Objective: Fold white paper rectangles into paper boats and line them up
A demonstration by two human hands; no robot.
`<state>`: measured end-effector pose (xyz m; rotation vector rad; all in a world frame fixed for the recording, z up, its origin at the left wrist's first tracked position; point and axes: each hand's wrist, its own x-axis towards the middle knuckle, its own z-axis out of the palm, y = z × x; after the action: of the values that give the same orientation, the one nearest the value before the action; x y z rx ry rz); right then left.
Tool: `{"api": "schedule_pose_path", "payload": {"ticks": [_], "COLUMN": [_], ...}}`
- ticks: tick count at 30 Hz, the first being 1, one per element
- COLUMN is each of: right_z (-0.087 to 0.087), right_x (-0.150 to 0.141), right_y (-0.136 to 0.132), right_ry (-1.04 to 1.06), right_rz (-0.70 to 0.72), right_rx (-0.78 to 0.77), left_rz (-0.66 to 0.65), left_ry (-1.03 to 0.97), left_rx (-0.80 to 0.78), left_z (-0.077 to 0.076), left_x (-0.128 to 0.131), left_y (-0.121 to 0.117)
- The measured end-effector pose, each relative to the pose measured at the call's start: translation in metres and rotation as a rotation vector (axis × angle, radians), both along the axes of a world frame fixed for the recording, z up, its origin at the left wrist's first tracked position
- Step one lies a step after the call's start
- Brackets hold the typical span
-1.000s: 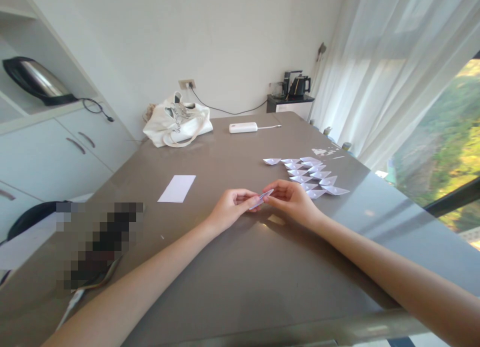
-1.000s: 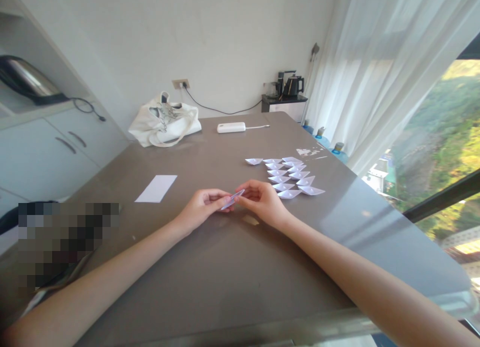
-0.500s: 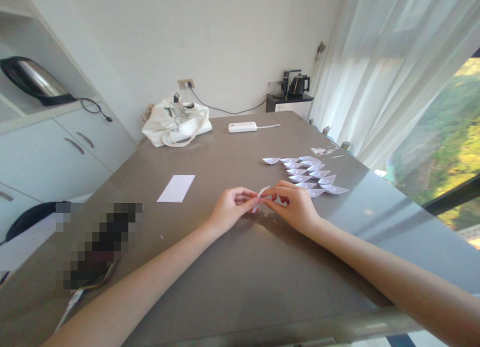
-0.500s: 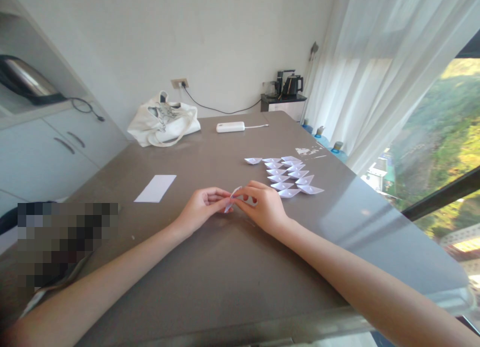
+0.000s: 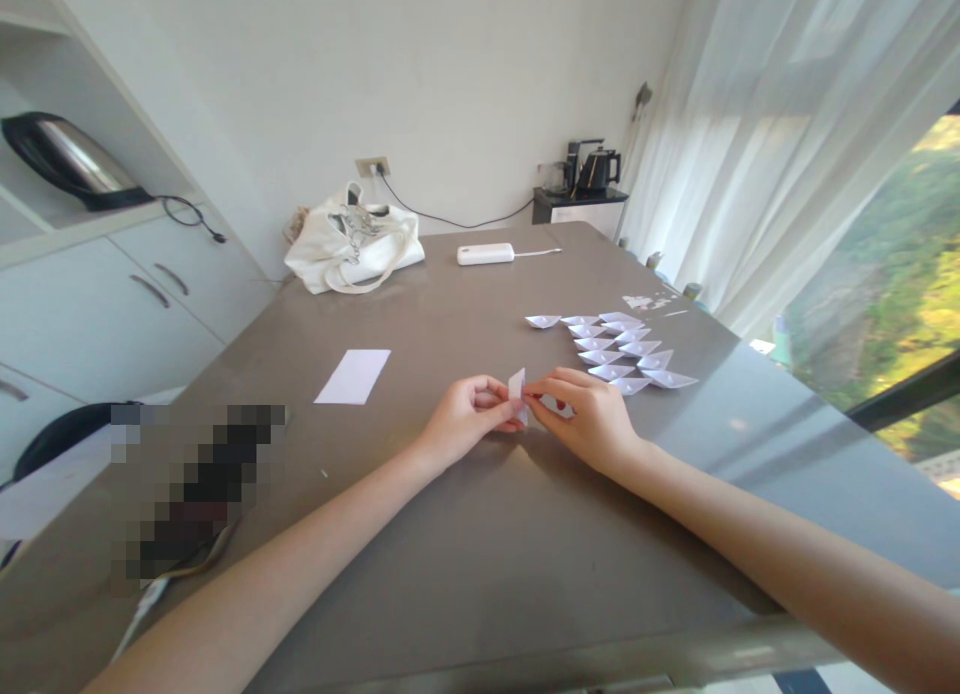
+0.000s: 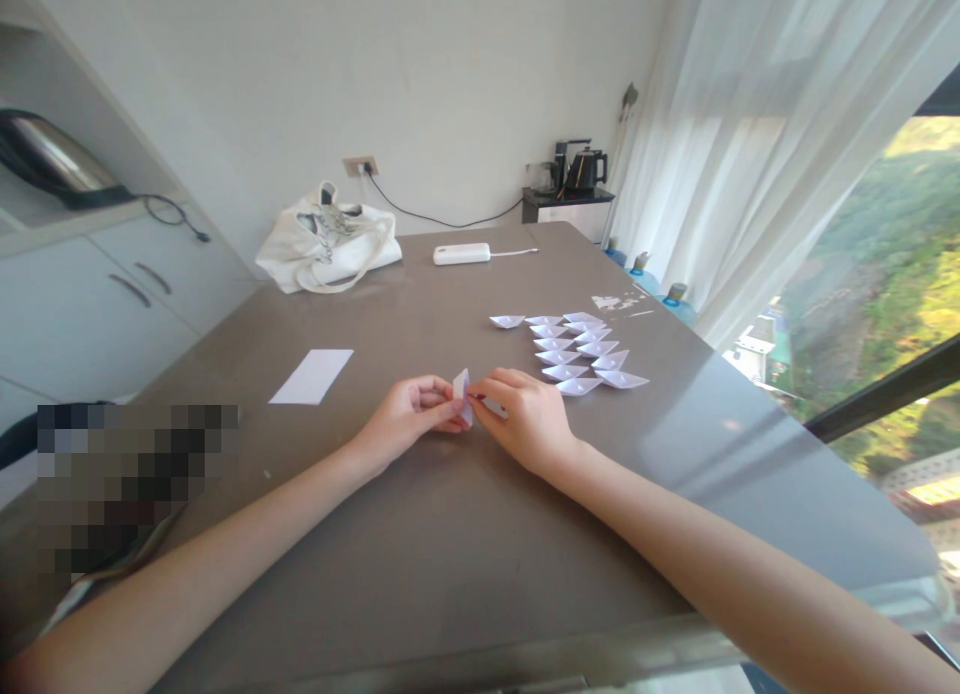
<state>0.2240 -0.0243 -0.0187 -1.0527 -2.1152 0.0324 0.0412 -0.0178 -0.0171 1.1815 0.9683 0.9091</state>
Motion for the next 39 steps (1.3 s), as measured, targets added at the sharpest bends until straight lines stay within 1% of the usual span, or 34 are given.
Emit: {"api": "schedule_pose_path", "payload": {"ticks": [4, 7, 12, 16, 20, 23, 29, 35, 39], "right_z": [0.0000, -0.0017, -0.0034, -0.0032, -0.0043, -0.0052, -0.0032, -0.0031, -0.0039], "right_x": [0.0001, 0.0011, 0.0027, 0.0044, 0.0067, 0.0075, 0.0050, 0.0044, 0.0037], "right_y": [-0.0007, 0.0007, 0.0026, 0.0032, 0.0049, 0.0053, 0.0021, 0.0014, 0.0012], "right_ry": [0.000, 0.010, 0.002, -0.013, -0.033, -0.045, -0.041, -0.046, -0.065], "right_rz": [0.003, 0.019, 0.053, 0.045, 0.043, 0.029, 0.009, -0.005, -0.003], "right_rx": [0.004, 0.007, 0.047, 0.088, 0.123, 0.122, 0.102, 0.090, 0.112], "left_rz": [-0.036, -0.049, -0.050, -0.073, -0.140, -0.195, -0.231, -0.213, -0.206], "left_ry": [-0.016, -0.071, -0.182, -0.248, -0.306, -0.291, -0.264, -0.236, -0.211], "left_rx": [0.007, -0.014, -0.075, -0.135, -0.178, -0.156, -0.128, -0.130, -0.125], "left_z": [0.0017, 0.0018, 0.0013, 0.0015, 0.0033, 0.0045, 0.0040, 0.0038, 0.0026], "left_x": [-0.0009, -0.0029, -0.0060, -0.0065, -0.0066, -0.0065, -0.0060, -0.0057, -0.0046], "left_y": [-0.0019, -0.0019, 0.0011, 0.0026, 0.0020, 0.0013, 0.0024, 0.0030, 0.0019]}}
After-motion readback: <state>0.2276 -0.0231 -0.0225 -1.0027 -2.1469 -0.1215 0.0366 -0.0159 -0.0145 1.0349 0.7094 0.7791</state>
